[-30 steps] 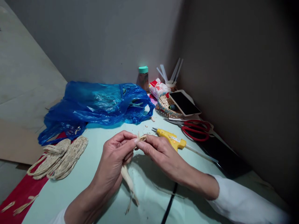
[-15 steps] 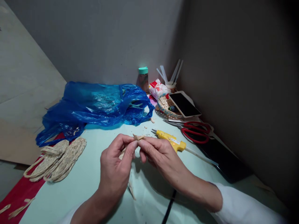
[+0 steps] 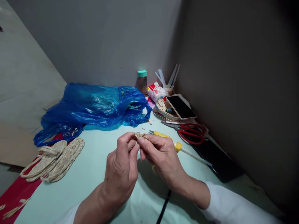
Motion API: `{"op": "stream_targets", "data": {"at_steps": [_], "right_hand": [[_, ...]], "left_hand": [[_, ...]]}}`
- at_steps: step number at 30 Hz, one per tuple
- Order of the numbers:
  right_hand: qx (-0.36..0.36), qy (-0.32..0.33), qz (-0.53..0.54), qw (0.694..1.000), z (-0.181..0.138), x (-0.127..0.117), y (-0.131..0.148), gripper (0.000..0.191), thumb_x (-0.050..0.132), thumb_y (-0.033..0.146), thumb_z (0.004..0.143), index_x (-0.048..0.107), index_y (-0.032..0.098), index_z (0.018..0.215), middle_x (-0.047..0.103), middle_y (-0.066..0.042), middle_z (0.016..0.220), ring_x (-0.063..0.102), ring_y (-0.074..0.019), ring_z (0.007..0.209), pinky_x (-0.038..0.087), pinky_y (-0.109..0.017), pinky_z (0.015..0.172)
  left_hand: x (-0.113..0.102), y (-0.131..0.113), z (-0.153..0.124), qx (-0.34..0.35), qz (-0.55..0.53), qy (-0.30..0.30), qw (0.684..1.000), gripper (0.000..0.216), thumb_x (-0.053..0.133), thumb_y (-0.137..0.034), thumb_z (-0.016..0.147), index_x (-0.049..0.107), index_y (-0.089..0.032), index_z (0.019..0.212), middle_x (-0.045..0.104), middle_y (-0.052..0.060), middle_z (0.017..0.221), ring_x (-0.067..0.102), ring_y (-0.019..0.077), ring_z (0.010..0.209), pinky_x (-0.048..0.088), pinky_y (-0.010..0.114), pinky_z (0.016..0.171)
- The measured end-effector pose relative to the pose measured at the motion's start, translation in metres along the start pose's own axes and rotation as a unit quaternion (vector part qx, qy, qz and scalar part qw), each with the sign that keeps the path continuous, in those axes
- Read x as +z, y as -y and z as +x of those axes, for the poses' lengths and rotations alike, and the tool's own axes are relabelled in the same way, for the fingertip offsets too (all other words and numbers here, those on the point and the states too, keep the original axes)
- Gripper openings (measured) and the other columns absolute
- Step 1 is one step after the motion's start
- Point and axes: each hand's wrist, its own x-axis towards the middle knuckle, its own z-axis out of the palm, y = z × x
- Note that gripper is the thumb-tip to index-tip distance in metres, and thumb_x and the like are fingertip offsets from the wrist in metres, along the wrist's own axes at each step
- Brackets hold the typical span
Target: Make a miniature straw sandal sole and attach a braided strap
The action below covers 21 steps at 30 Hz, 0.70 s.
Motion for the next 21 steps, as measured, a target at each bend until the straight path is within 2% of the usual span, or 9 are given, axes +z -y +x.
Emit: {"op": "stream_targets", "data": {"at_steps": [3,5,9,13,17,21], "right_hand": [[-0.023,-0.008,-0.018,1.0,0.003,-0.002,0.0,0.041,0.054,0.027,0.095,0.055,0.017,0.056,0.05,0.004,0.055,0.044,-0.0084,0.054,0.035,-0.024,0.058],[-0.029,-0.022,-0.023,0.999,0.005,-0.004,-0.001,0.042,0.054,0.03,0.096,0.058,0.017,0.056,0.053,0.003,0.056,0.047,-0.0096,0.057,0.037,-0.024,0.061],[-0.025,-0.041,-0.03,0.998,0.007,-0.006,-0.004,0.04,0.055,0.032,0.095,0.067,0.017,0.06,0.06,0.0,0.061,0.049,-0.0106,0.058,0.039,-0.026,0.065],[-0.029,-0.03,-0.04,0.998,0.01,-0.007,-0.003,0.036,0.055,0.03,0.095,0.067,0.017,0.063,0.063,0.0,0.061,0.053,-0.0116,0.057,0.042,-0.026,0.065],[-0.024,-0.02,-0.061,0.998,0.012,-0.007,-0.002,0.039,0.054,0.031,0.094,0.058,0.017,0.058,0.059,0.0,0.061,0.055,-0.0131,0.062,0.04,-0.027,0.066],[0.004,-0.023,-0.043,0.999,0.013,-0.005,-0.009,0.034,0.055,0.035,0.093,0.066,0.016,0.067,0.06,0.0,0.065,0.053,-0.0142,0.065,0.04,-0.027,0.065]], "left_hand": [[-0.001,0.003,0.0,0.018,0.022,-0.015,1.0,0.023,0.051,-0.008,0.092,0.049,-0.02,0.111,0.069,-0.002,0.08,0.068,0.011,0.072,0.051,0.02,0.067],[-0.005,0.006,0.002,0.06,0.055,-0.019,0.996,0.021,0.056,-0.005,0.089,0.055,-0.02,0.104,0.069,0.001,0.085,0.066,0.0136,0.075,0.05,0.024,0.069],[-0.013,0.009,0.005,0.154,0.12,-0.043,0.98,0.023,0.063,0.0,0.081,0.063,-0.017,0.096,0.068,0.005,0.081,0.058,0.0183,0.075,0.046,0.032,0.072],[-0.016,0.004,0.006,0.17,0.172,-0.054,0.969,0.017,0.068,-0.002,0.079,0.068,-0.012,0.093,0.065,0.008,0.074,0.053,0.0189,0.071,0.043,0.032,0.065],[-0.01,-0.002,0.002,0.194,0.165,-0.053,0.966,0.016,0.066,0.002,0.078,0.069,-0.004,0.092,0.06,0.008,0.066,0.05,0.0176,0.064,0.042,0.032,0.06],[0.003,0.0,-0.002,0.235,0.189,-0.042,0.953,0.012,0.062,0.004,0.079,0.069,0.002,0.088,0.056,0.01,0.061,0.046,0.0192,0.062,0.042,0.033,0.057]]}}
